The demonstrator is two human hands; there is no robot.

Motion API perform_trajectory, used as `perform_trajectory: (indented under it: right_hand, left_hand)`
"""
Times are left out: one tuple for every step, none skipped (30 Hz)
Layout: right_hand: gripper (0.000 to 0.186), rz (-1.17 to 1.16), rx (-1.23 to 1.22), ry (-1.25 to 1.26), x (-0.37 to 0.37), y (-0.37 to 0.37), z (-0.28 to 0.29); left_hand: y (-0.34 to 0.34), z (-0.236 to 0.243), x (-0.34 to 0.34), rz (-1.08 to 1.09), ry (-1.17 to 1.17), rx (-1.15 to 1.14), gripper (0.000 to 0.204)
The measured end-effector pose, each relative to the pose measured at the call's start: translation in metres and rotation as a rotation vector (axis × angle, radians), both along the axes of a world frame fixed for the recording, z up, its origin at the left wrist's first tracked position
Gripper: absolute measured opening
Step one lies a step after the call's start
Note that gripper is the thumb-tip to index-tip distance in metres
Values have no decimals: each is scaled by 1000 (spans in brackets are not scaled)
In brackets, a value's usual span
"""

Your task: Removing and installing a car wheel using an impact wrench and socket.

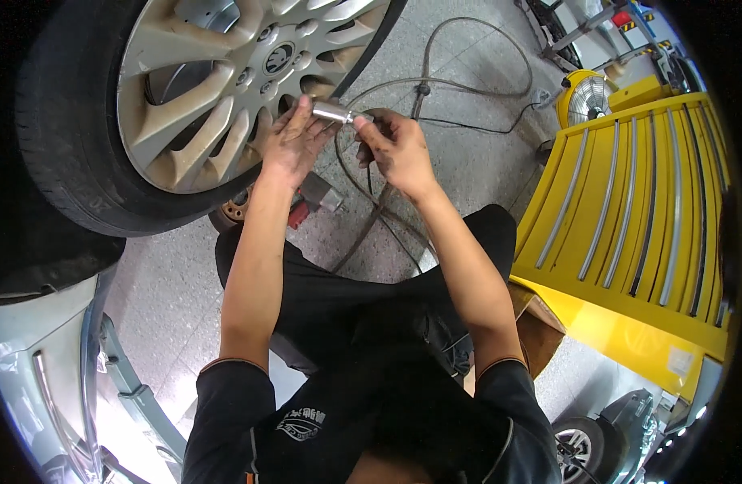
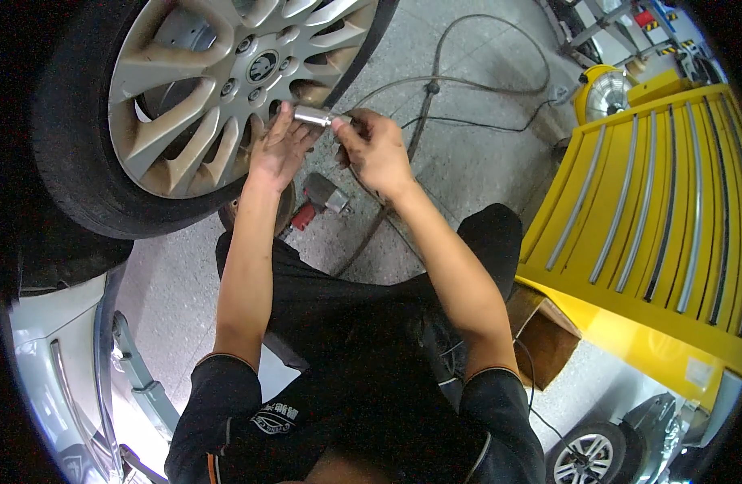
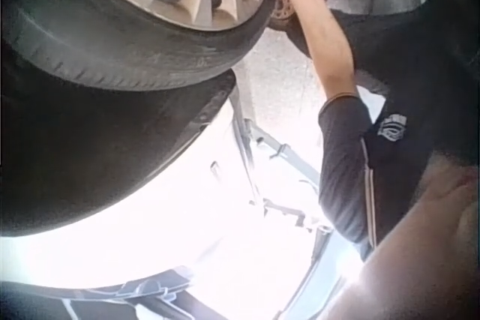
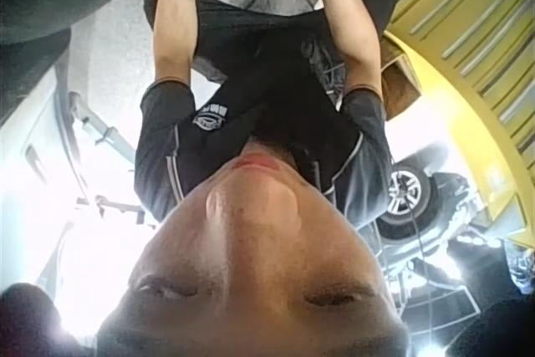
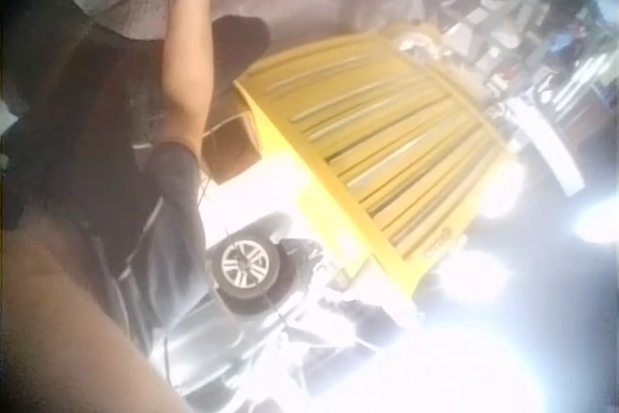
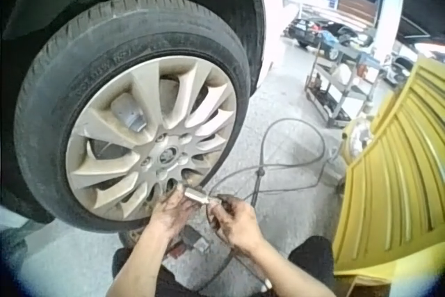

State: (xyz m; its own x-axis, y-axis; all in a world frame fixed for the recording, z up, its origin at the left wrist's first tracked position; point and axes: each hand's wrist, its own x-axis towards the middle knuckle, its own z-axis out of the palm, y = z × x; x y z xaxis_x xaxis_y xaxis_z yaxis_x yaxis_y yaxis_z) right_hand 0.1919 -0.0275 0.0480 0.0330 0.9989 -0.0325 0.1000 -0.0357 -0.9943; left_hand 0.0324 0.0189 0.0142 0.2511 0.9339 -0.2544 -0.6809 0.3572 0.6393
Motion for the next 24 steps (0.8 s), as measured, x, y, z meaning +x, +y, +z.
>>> perform_trajectory:
  right_hand:
    - [30,-56,-80,149,1,4,-2]
    - [31,-90,-128,350,-1,7,-5]
    - [31,-60,-92,371,-2,11,-6]
    - [30,-104,-90,509,-3,16,-7]
    - [30,-133,-62,658,-6,20,-6]
    - [27,-92,-50,711,-6,25,-4]
    - [27,-82,-69,712,-8,31,-2]
    - [26,-85,-54,709,-10,38,2]
    - [26,-70,9,720,-13,44,5]
    - [25,-105,-23,701,-16,52,8]
    - [25,-100,-42,697,-23,61,11]
    - [26,-135,38,634,-30,70,12]
    - [26,-185,97,560,-36,78,12]
    - [26,-171,114,571,-39,86,13]
    - [26,-226,195,428,-42,93,13]
    - [27,-280,273,284,-44,97,12]
    - [28,-348,351,145,-45,101,11]
    - [31,-418,332,85,-43,100,9]
    - [31,-415,329,83,-40,100,8]
    - [31,-355,318,26,-38,101,8]
    - [31,-292,307,-29,-36,100,8]
    - [33,-266,259,-65,-34,101,9]
    - [33,-265,254,-65,-32,101,9]
    - [34,-219,163,-70,-30,102,10]
  left_hand:
    - [5,6,6,5,16,54,36]
    - [10,12,12,6,21,124,36]
    - [16,16,22,0,33,109,36]
    - [20,18,30,40,24,155,36]
    - [24,20,36,60,-3,245,35]
    - [28,21,39,44,8,236,32]
    - [32,22,39,57,20,219,32]
    - [37,22,38,4,20,216,32]
    - [41,21,38,-57,17,231,31]
    - [44,19,38,-47,-18,258,29]
    - [50,18,35,-6,16,199,29]
    - [58,19,31,-74,-137,218,28]
    - [64,19,29,-102,-245,193,26]
    - [69,17,34,27,-306,85,25]
    - [72,16,34,33,-316,129,25]
    - [75,15,35,54,-302,89,24]
    - [77,14,37,71,-303,68,23]
    - [78,13,39,52,-318,121,20]
    - [79,12,38,85,-294,52,20]
    - [79,11,37,78,-268,61,21]
    - [79,11,35,66,-242,75,21]
    - [79,11,33,50,-253,48,26]
    - [80,11,30,68,-259,88,26]
    - [81,11,28,6,-269,155,28]
